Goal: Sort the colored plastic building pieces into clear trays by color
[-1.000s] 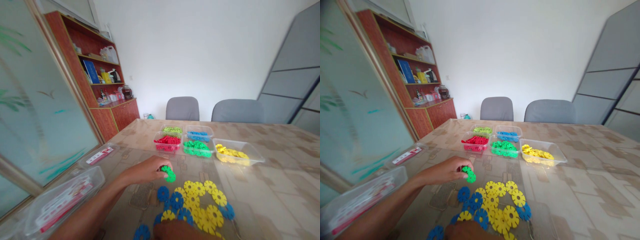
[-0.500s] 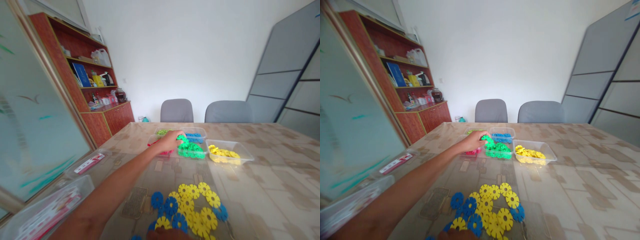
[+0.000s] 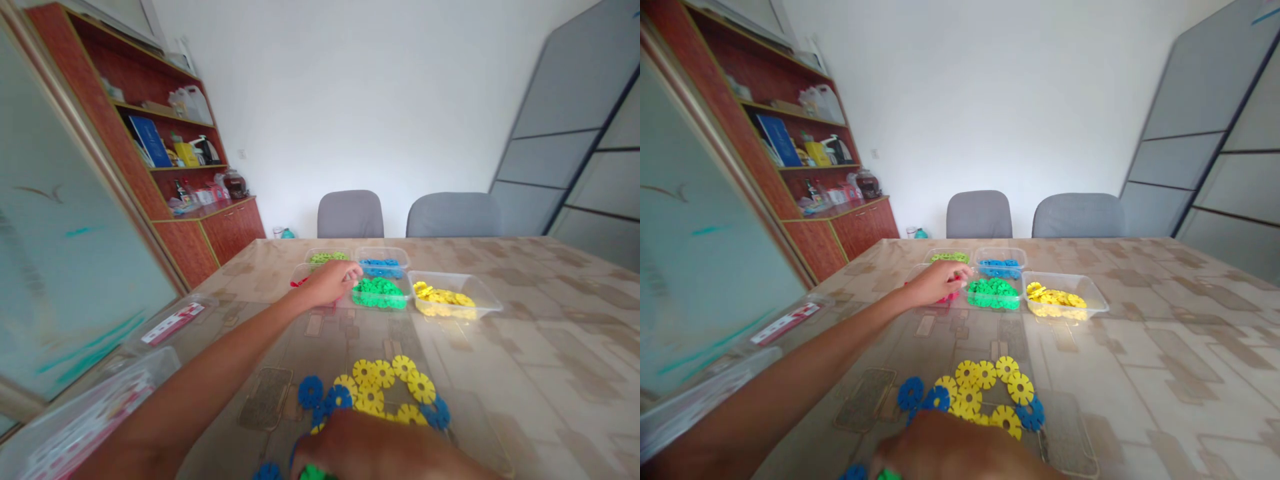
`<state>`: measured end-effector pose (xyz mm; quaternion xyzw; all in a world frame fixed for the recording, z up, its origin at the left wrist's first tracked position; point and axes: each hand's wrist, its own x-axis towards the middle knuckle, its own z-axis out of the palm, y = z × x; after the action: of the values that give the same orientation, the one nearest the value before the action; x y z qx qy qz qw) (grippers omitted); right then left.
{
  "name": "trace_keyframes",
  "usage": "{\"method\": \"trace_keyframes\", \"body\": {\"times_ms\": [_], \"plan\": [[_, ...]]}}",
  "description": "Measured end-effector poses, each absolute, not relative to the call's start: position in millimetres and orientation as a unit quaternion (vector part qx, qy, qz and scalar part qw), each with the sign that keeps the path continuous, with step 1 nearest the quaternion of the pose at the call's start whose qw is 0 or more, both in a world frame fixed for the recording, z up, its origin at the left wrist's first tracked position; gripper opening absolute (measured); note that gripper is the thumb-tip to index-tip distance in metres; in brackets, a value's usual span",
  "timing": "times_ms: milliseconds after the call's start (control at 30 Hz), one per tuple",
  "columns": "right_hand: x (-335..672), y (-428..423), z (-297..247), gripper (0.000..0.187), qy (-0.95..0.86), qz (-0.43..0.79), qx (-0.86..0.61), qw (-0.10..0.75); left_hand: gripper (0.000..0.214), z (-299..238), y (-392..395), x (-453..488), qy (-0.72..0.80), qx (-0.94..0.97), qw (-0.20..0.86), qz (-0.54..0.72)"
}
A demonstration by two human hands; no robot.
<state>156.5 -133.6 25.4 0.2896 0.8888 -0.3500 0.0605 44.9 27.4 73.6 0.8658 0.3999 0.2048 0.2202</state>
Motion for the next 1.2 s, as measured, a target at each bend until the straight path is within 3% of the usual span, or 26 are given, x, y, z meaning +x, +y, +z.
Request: {"method": "trace_keyframes", "body": {"times_ms": [133,267,500,667,867,1067,1200], "plan": [[183,-111,46,0.021,0.895,-0.333,0.293,-0.049,0.019,71,-18,0,0.409,0.861,0.215,0.214],[201,-94,51,0.008,0.885,-0.385,0.256,-0.058,0.019,50,-64,-39,0.447,0.842,0.237,0.188],[218,-75,55,0.015,0.850,-0.416,0.316,-0.072,0.017,6,-105,-44,0.429,0.846,0.278,0.153],[237,-42,48,0.016,0.834,-0.363,0.393,-0.134,0.018,5,-114,-36,0.396,0.859,0.295,0.133],[251,18,54,0.019,0.771,-0.210,0.552,-0.238,0.020,2,-113,-35,0.409,0.860,0.285,0.112],[280,19,62,0.019,0.747,-0.116,0.607,-0.246,0.021,4,-113,-37,0.395,0.865,0.288,0.114],[303,-26,55,0.023,0.778,-0.157,0.575,-0.199,0.019,8,-118,-39,0.408,0.866,0.259,0.128]]}}
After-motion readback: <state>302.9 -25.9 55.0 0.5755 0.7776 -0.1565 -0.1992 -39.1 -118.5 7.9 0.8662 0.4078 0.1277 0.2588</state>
